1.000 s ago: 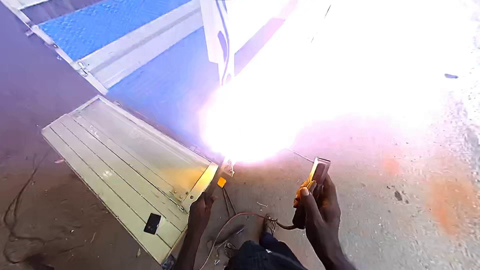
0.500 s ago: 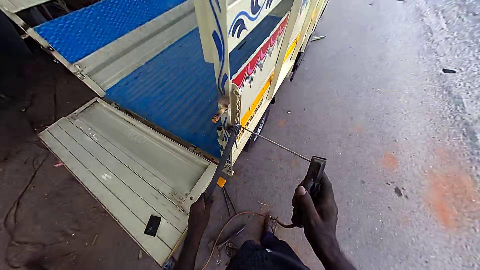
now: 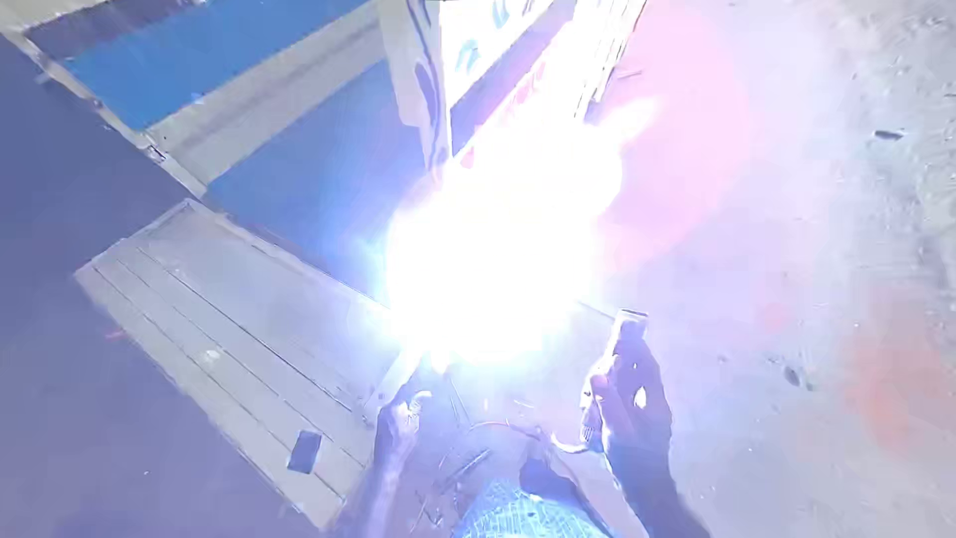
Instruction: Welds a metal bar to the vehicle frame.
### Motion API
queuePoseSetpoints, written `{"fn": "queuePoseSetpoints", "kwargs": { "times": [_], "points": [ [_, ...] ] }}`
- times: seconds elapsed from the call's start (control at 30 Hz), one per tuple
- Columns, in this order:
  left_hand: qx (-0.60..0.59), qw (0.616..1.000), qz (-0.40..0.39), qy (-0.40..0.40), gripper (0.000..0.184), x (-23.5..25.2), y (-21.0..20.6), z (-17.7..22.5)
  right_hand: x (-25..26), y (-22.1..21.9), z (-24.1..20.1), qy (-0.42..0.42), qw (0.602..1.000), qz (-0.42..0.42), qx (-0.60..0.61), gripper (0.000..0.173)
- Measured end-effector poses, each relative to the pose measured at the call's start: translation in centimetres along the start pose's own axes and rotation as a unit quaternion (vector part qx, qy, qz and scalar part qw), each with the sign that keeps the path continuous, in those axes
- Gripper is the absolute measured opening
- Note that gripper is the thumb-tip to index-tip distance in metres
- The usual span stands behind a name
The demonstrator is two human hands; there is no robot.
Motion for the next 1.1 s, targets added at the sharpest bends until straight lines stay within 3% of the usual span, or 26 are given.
{"fn": "queuePoseSetpoints", "kwargs": {
  "times": [0.1,0.37,0.5,1.1],
  "points": [
    [-0.002,0.994,-0.093,0.061,0.051,0.2,-1.0,-1.5,0.1,-0.1,-0.1,0.012,1.0,-0.017,0.003,0.076],
    [-0.037,0.988,-0.13,0.077,0.05,0.2,-0.4,-1.0,-0.1,-0.4,-0.4,-0.013,0.999,-0.043,0.012,0.075],
    [-0.007,0.982,-0.169,0.089,0.049,0.2,0.1,-0.6,-0.4,-0.4,-1.2,0.033,0.998,-0.046,0.007,0.073],
    [-0.018,0.99,-0.124,0.059,0.062,0.2,-0.8,-1.4,-0.1,-0.9,-0.1,0.013,0.998,-0.063,-0.01,0.078]
  ]
}}
Point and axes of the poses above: each hand's wrist, its own x-axis towards the middle knuckle, its own y-axis out of the back of the hand, z = x × y, the point moved 4 cm from there along x, towards the middle knuckle, and after that the axes turned 13 degrees about x, right-handed, at the moved point
